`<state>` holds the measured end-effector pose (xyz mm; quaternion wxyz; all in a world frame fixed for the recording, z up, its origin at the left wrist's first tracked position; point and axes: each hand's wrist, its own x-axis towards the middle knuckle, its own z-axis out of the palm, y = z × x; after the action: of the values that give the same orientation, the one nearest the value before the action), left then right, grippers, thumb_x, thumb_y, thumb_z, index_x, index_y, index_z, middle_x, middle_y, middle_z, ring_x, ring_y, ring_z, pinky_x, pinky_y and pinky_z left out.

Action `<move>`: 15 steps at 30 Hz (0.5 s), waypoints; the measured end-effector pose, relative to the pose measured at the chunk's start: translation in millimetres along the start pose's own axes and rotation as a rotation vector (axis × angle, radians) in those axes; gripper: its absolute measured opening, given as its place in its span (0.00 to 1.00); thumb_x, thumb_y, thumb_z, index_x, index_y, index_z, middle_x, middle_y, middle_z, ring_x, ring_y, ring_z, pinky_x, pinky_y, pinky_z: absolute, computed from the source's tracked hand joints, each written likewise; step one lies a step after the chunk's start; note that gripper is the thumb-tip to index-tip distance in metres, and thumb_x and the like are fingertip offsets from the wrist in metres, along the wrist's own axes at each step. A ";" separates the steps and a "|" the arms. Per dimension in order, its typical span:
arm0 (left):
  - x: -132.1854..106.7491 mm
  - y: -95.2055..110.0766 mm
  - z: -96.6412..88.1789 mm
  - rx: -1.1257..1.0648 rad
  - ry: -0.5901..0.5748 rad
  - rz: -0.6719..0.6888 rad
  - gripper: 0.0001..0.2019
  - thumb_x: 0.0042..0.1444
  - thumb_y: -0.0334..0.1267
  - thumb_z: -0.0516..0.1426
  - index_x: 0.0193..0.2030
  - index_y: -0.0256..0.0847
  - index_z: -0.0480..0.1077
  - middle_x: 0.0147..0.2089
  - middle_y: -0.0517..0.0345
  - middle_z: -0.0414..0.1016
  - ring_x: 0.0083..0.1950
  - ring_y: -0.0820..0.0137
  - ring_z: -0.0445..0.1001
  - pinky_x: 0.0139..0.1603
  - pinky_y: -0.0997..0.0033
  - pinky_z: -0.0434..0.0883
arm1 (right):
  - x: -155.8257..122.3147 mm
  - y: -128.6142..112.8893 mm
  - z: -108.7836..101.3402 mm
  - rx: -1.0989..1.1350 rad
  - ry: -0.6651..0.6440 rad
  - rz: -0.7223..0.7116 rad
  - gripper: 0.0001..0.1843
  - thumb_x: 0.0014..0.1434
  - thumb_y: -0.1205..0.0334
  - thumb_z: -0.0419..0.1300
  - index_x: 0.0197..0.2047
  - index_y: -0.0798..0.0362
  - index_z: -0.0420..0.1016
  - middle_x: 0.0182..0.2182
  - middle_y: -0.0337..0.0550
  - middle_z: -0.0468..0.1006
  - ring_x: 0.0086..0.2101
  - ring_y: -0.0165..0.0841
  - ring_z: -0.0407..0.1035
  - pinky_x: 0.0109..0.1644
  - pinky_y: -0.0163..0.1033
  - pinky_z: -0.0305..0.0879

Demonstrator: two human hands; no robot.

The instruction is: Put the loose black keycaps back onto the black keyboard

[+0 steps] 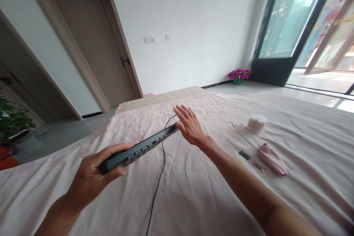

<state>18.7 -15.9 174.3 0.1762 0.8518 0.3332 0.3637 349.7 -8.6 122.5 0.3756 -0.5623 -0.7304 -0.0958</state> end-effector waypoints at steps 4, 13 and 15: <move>-1.5 8.4 5.7 -0.031 0.054 -0.028 0.23 0.47 0.56 0.63 0.46 0.46 0.76 0.45 0.55 0.81 0.45 0.61 0.79 0.42 0.72 0.75 | -4.5 -37.5 -10.3 0.060 0.068 -0.171 0.37 0.66 0.39 0.34 0.73 0.46 0.35 0.70 0.42 0.46 0.68 0.41 0.37 0.70 0.55 0.34; -4.7 1.2 1.5 0.018 -0.034 0.001 0.23 0.49 0.52 0.63 0.50 0.45 0.74 0.46 0.53 0.81 0.42 0.62 0.79 0.41 0.72 0.75 | -15.9 -76.3 -13.1 0.122 0.000 -0.282 0.40 0.65 0.37 0.39 0.73 0.46 0.33 0.70 0.43 0.45 0.68 0.45 0.37 0.70 0.56 0.36; -5.2 0.5 1.9 0.032 -0.047 0.002 0.23 0.49 0.52 0.63 0.50 0.45 0.74 0.46 0.53 0.81 0.41 0.63 0.80 0.40 0.73 0.74 | -17.2 -78.6 -12.5 0.129 -0.081 -0.359 0.40 0.65 0.37 0.40 0.73 0.46 0.35 0.70 0.43 0.47 0.68 0.44 0.39 0.70 0.55 0.36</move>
<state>17.6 -20.0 170.7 0.1702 0.8631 0.3340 0.3385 286.5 -55.9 142.2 0.3580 -0.4011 -0.8382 -0.0914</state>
